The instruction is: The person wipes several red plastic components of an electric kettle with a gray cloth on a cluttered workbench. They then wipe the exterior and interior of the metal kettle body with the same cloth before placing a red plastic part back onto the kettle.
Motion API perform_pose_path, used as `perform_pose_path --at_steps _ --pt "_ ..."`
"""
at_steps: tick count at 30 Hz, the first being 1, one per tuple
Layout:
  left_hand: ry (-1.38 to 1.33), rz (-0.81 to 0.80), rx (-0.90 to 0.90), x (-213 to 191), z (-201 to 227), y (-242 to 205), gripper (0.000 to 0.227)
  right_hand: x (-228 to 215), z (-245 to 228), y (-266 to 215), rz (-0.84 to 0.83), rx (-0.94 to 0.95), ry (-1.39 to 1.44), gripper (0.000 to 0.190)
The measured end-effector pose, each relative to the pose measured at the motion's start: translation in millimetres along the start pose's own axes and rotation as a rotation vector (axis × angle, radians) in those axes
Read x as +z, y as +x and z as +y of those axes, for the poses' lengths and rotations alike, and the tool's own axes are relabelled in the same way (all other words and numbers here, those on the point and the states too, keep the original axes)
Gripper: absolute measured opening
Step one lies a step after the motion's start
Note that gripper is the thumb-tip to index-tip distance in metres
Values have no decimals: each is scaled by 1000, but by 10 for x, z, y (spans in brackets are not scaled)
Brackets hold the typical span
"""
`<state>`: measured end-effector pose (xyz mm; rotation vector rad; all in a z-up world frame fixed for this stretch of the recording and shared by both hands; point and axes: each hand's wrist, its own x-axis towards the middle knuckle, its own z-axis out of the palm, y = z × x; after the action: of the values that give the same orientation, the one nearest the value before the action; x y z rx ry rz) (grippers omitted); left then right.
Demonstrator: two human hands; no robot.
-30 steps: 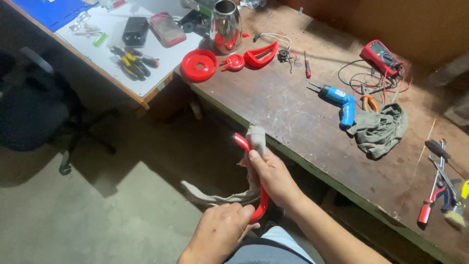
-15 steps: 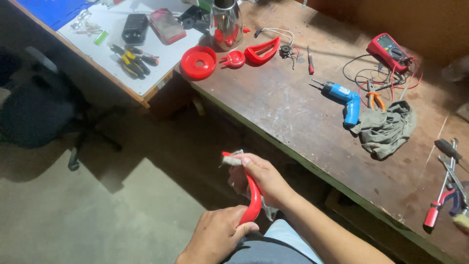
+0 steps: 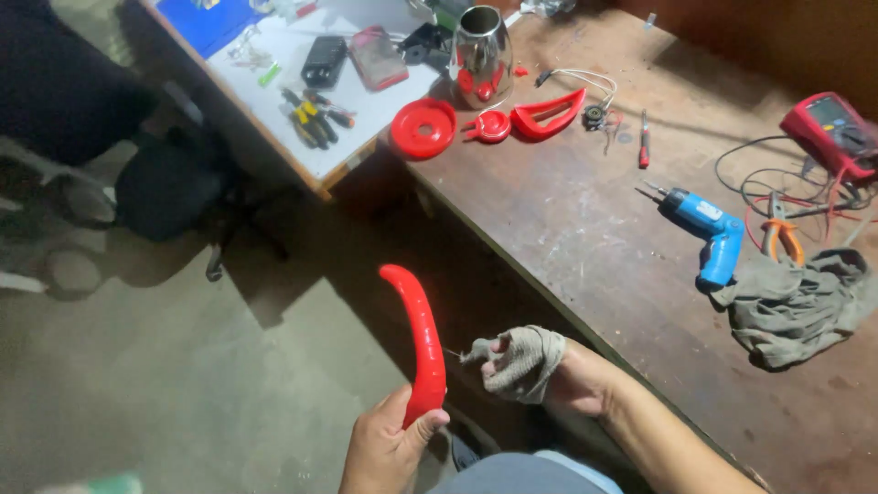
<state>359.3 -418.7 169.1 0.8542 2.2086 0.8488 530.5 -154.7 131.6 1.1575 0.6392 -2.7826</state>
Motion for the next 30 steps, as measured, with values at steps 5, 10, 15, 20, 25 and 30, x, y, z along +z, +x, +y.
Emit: perform_pose_path --at_steps 5,10,15,20,25,30 --pt "65 135 0 241 260 -16 56 382 -459 -407 24 -258 210 59" --pt "405 242 25 683 535 145 55 15 -233 -175 -122 -81 222 59" --pt "587 28 244 895 978 39 55 277 23 -315 -300 -213 3 32" --pt "131 18 -116 505 1566 -34 70 130 -116 -389 -202 -222 -47 32" --pt "-1080 168 -557 701 1708 312 101 223 -187 -399 -83 -250 -63 32" --pt "-1580 301 -497 1072 1452 392 22 206 -280 -451 73 -260 -114 34"
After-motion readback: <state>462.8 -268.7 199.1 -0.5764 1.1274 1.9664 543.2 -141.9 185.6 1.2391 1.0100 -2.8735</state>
